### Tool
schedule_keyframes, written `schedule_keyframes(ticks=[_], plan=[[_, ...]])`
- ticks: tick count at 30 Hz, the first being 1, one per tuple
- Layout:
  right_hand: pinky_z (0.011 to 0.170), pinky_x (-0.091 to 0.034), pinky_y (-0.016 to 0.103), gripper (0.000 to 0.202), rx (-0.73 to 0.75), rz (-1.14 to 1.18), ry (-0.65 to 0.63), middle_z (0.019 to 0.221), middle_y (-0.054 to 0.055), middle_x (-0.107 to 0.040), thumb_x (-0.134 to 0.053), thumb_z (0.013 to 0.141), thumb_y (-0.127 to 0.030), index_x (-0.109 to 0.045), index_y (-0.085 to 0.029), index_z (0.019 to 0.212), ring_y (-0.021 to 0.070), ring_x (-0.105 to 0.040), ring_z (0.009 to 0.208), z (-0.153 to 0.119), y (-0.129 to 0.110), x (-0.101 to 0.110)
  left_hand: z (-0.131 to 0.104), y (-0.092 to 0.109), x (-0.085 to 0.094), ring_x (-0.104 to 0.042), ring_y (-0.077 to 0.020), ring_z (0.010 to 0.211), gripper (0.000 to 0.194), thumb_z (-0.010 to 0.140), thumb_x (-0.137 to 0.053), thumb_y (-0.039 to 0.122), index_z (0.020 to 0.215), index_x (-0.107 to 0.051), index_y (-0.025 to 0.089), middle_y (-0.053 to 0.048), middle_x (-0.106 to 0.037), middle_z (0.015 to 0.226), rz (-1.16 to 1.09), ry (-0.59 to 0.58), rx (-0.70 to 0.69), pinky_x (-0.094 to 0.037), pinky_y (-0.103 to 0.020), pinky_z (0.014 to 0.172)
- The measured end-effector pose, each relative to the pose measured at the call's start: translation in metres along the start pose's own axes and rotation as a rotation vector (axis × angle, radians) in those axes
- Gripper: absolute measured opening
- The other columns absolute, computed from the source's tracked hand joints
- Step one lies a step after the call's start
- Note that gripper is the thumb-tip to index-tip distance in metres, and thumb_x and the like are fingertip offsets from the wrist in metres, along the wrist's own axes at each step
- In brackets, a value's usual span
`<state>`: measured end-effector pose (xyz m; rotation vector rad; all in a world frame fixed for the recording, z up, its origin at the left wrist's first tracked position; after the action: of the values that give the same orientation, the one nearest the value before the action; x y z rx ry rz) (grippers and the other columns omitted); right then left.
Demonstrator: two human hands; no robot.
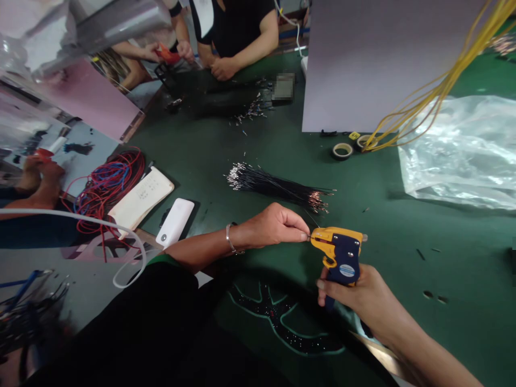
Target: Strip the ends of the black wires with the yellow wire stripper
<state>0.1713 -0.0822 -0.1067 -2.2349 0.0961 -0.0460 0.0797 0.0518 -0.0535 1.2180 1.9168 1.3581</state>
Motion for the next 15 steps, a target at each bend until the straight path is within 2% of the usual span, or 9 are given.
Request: schedule_keyframes(ticks=[15], plan=[[0.067, -0.048, 0.035, 0.033, 0.038, -0.07, 0.0, 0.057, 0.004, -0.069, -0.078, 0.064, -0.051, -0.065, -0.022, 0.056, 0.0224, -0.06, 0.06, -0.0022, -0.0069, -0.0015, -0.0002, 0.0002, -0.0034, -0.055, -0.008, 0.069, 0.01, 0.073, -0.065, 0.019, 0.076, -0.072, 0.013, 0.0, -0.066, 0.073, -0.02, -0.032, -0.007, -0.042, -0.021, 0.068]])
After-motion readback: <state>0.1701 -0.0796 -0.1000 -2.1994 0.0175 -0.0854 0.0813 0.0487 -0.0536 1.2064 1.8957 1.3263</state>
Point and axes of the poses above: each hand's wrist, its own z-axis towards the middle knuckle, its own x-axis out of the back of the hand, y = z × x, the point moved 9 cm from there along z, towards the middle knuckle
